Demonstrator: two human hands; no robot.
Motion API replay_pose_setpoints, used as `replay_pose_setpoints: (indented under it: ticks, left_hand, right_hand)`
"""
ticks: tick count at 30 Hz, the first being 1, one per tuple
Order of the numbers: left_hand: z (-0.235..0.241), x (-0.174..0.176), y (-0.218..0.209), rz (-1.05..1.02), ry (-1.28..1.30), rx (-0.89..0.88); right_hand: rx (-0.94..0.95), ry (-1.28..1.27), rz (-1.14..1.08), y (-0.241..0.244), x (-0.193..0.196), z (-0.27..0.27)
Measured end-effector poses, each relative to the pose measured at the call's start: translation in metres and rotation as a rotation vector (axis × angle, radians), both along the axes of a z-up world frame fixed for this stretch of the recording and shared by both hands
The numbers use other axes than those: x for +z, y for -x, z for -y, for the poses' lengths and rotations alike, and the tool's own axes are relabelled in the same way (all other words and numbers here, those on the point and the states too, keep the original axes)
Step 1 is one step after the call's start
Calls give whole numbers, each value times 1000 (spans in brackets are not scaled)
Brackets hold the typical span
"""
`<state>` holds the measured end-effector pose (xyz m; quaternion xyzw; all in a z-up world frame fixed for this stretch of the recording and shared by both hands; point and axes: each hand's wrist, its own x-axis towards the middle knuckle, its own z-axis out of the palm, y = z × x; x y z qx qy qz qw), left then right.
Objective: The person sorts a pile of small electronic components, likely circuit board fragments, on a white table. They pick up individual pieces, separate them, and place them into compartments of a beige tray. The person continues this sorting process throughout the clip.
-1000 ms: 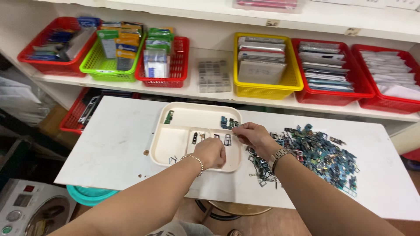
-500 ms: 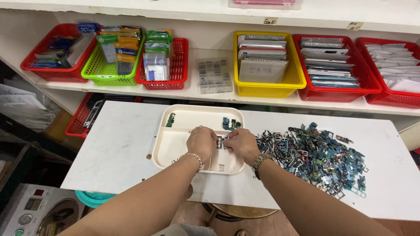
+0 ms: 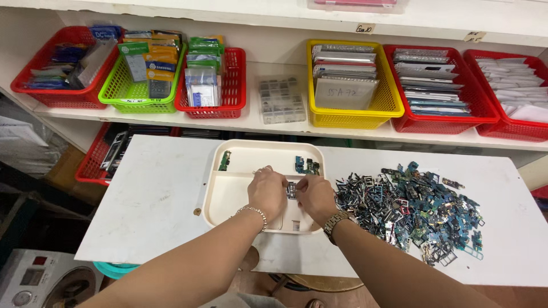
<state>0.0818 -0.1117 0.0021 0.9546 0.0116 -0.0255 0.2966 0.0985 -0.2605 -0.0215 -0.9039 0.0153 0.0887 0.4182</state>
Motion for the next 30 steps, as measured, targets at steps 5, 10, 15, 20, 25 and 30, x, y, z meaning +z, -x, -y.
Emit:
replay_pose_setpoints:
  ticks: [5, 10, 15, 20, 25, 30]
  left_hand:
    - [5, 9, 2, 56, -171, -118]
    - [10, 15, 13, 72, -80, -77]
    - [33, 21, 18, 70, 17, -83]
    - [65, 24, 18, 128, 114, -65]
    - [106, 16, 10, 52, 222, -23]
    - [142, -7, 0, -37, 260, -57]
  right_hand:
    - [52, -33, 46, -1, -6, 3]
    - [35, -94, 12, -1, 5, 15]
    - [-30, -101, -48, 7, 23, 31]
    - [-144, -457, -168, 9, 19, 69]
    - [-279, -516, -127, 16, 16, 146]
    - [-364, -359, -94, 33, 23, 205]
